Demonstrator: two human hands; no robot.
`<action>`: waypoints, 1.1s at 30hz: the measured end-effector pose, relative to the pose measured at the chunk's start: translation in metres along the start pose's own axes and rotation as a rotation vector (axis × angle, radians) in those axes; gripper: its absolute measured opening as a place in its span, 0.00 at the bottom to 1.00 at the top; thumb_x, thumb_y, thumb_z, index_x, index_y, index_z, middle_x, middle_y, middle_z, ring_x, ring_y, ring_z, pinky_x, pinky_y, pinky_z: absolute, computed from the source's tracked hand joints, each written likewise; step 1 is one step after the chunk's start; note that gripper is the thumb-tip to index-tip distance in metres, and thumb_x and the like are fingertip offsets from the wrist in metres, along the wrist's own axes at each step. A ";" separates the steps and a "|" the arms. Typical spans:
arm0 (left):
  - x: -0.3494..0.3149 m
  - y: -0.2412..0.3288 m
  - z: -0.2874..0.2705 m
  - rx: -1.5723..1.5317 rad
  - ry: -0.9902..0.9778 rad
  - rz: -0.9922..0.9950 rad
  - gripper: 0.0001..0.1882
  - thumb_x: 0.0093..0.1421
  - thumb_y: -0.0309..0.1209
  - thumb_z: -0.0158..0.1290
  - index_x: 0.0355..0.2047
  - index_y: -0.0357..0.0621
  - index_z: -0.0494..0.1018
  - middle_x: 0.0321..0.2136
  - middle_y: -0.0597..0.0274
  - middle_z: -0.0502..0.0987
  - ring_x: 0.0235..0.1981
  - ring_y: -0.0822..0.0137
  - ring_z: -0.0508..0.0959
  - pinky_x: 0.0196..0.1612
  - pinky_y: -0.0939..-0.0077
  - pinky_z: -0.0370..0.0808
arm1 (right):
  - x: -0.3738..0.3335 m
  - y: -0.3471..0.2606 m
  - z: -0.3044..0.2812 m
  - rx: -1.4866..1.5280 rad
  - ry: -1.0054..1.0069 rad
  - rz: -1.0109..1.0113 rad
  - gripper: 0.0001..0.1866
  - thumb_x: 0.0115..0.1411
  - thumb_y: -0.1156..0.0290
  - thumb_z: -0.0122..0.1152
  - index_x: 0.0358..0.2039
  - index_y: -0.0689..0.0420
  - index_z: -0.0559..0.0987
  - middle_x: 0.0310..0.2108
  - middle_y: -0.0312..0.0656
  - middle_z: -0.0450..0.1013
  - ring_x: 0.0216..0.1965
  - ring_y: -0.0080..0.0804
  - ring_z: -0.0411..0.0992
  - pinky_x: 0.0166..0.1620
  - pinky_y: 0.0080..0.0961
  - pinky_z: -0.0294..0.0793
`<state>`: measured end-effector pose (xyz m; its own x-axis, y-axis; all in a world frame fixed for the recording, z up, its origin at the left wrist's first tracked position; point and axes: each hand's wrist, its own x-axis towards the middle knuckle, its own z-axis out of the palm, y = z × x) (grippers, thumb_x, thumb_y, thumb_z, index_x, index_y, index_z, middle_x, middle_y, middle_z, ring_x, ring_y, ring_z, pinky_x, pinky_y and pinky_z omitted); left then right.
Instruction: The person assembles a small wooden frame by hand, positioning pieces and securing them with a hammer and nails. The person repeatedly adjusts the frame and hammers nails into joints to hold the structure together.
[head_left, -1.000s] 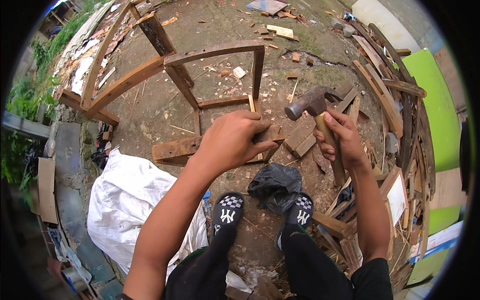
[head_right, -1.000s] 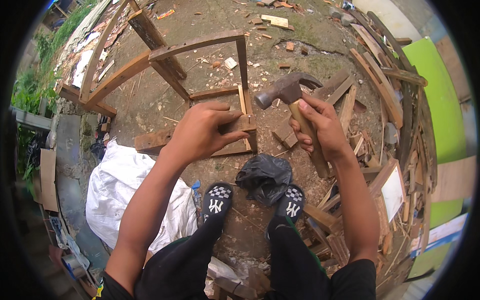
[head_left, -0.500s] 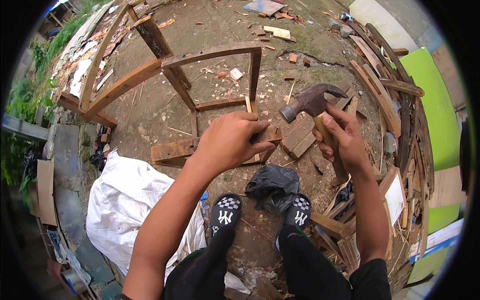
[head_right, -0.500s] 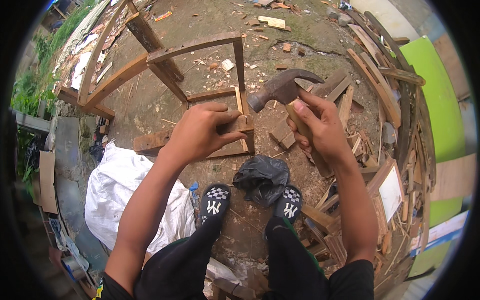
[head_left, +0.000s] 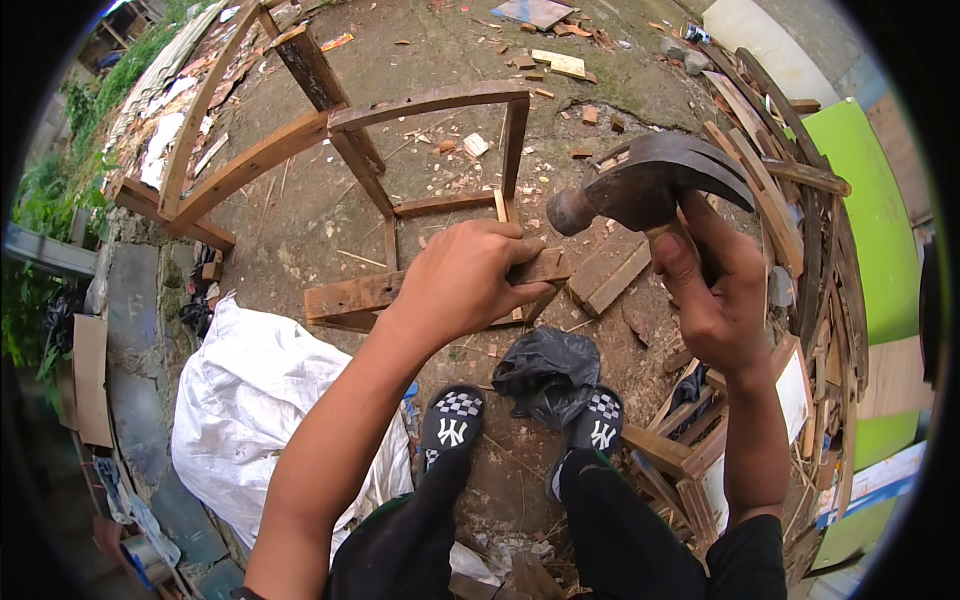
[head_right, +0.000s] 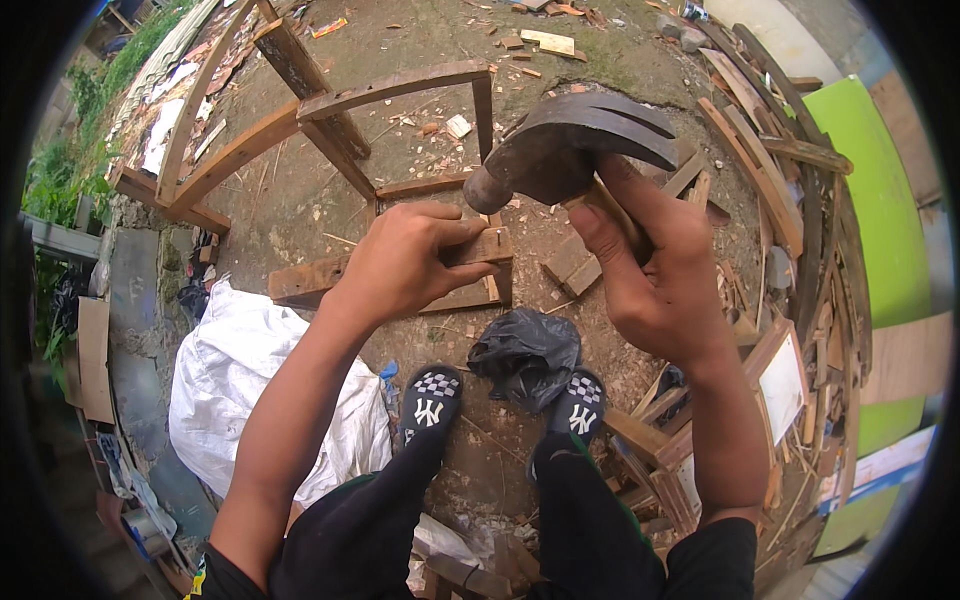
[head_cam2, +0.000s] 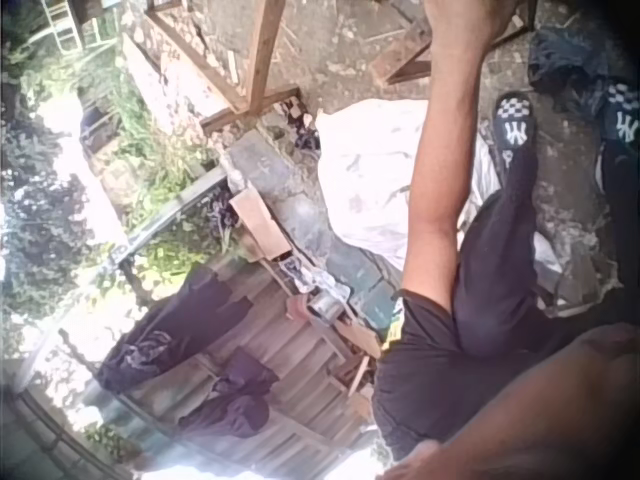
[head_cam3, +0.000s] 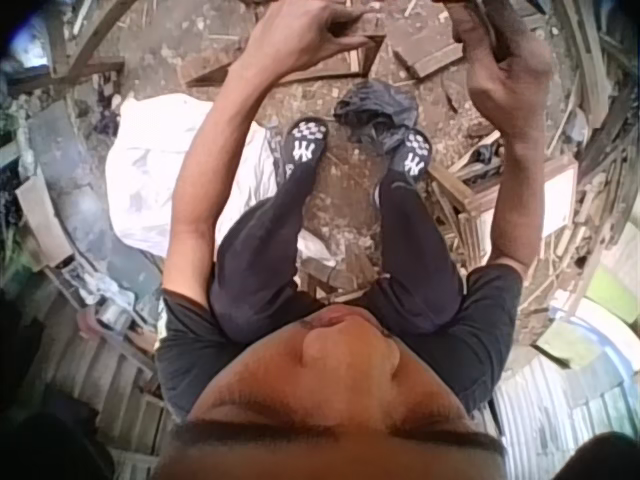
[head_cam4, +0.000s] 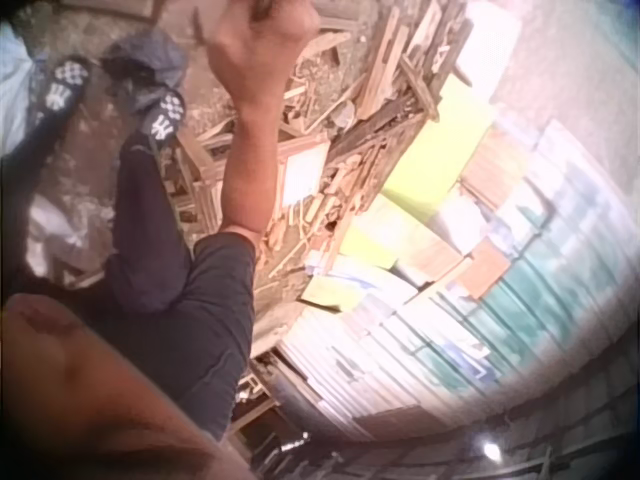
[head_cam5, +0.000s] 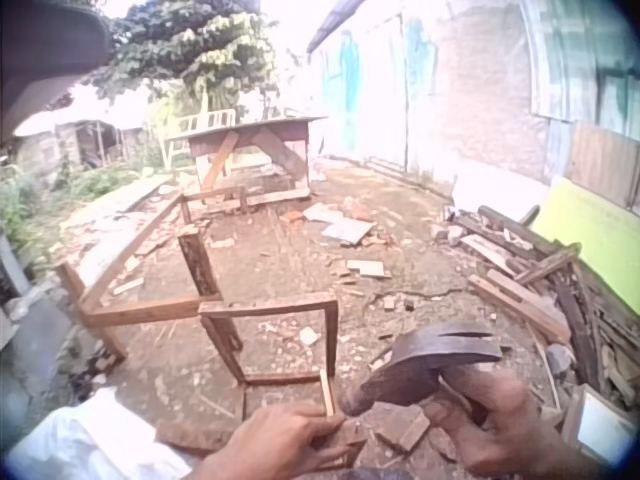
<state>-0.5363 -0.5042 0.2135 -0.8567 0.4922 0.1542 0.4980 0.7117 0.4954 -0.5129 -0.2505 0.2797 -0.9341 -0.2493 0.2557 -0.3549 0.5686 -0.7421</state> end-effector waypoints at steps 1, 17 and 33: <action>0.000 0.000 -0.001 -0.001 0.003 0.009 0.19 0.52 0.40 0.70 0.40 0.43 0.84 0.29 0.54 0.77 0.33 0.50 0.80 0.37 0.55 0.77 | 0.000 -0.001 0.000 -0.031 -0.023 -0.017 0.18 0.64 0.73 0.66 0.52 0.67 0.79 0.36 0.56 0.81 0.36 0.49 0.81 0.43 0.37 0.76; 0.000 0.002 -0.001 0.016 0.007 0.012 0.19 0.51 0.38 0.71 0.41 0.43 0.84 0.27 0.55 0.76 0.31 0.51 0.80 0.35 0.56 0.76 | 0.004 0.027 0.002 -0.203 -0.025 -0.398 0.21 0.67 0.72 0.64 0.57 0.68 0.76 0.32 0.47 0.79 0.26 0.33 0.71 0.31 0.29 0.70; -0.001 -0.002 0.004 -0.020 0.067 0.047 0.19 0.51 0.38 0.72 0.41 0.43 0.84 0.27 0.54 0.77 0.31 0.52 0.80 0.35 0.57 0.76 | 0.006 0.012 -0.006 0.034 0.047 -0.092 0.22 0.68 0.73 0.61 0.61 0.66 0.75 0.31 0.50 0.79 0.31 0.33 0.78 0.35 0.28 0.74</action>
<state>-0.5360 -0.5044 0.2094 -0.8398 0.4898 0.2343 0.5358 0.6779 0.5034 -0.5232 -0.2405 0.2765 -0.8987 -0.2619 0.3518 -0.4385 0.5178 -0.7346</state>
